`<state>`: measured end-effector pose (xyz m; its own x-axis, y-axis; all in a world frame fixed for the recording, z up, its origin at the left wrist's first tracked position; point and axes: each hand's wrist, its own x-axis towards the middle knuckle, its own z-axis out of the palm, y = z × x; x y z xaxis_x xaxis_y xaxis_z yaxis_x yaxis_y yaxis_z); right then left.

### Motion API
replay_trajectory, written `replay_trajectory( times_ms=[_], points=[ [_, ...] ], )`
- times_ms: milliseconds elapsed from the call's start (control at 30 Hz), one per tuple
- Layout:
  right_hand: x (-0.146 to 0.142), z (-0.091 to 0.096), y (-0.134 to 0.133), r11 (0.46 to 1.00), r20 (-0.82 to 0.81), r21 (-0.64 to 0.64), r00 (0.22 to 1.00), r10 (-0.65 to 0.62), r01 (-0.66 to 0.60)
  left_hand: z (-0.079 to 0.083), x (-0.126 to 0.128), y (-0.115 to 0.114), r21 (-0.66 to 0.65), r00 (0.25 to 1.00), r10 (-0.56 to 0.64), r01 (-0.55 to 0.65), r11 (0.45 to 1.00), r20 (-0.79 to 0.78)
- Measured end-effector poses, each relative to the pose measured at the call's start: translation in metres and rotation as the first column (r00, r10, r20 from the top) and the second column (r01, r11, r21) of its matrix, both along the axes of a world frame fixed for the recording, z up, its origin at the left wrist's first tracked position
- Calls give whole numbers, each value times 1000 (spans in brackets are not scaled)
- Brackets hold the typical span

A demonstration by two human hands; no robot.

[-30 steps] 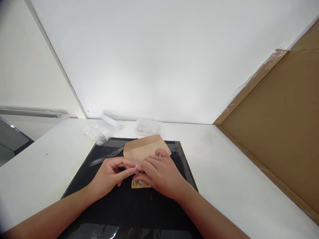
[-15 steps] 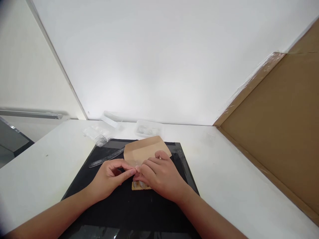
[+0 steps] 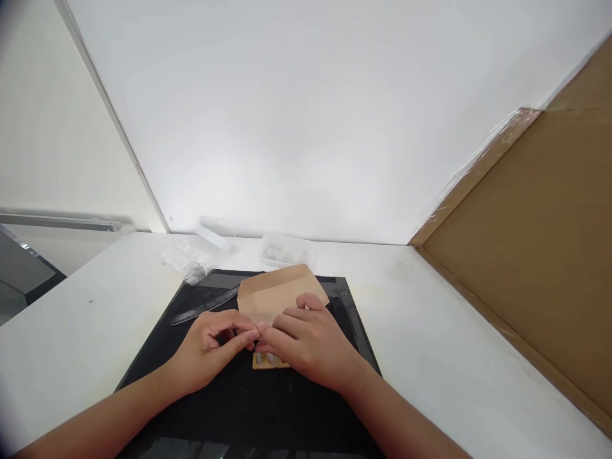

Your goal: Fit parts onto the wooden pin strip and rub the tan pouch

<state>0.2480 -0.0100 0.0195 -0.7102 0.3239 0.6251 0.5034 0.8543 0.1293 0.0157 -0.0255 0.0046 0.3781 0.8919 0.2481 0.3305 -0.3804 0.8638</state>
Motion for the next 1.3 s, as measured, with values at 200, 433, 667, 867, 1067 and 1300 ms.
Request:
replay_trajectory(
  times_ms=[200,433,667,867,1067,1300],
  points=[
    [0,-3,1,1000,-18,-24,1000,3,-4,-5,-2,1,77,1000,-2,3,997,-15],
    [1,-5,1,997,-76,-80,997,11,-17,-6,-3,0,111,1000,-27,28,993,-8],
    [2,-7,3,995,-89,-93,996,29,-38,-5,-7,2,181,999,-41,41,983,-3],
    [10,-5,6,979,-88,-196,995,48,-64,-8,-10,7,257,1000,-3,4,966,-6],
    [24,11,2,870,-143,-477,988,61,-123,-10,-13,12,288,998,56,-47,957,-22],
    [30,11,5,738,-1,-675,1000,-8,5,-14,-15,12,295,998,41,-23,955,-55]
  ],
)
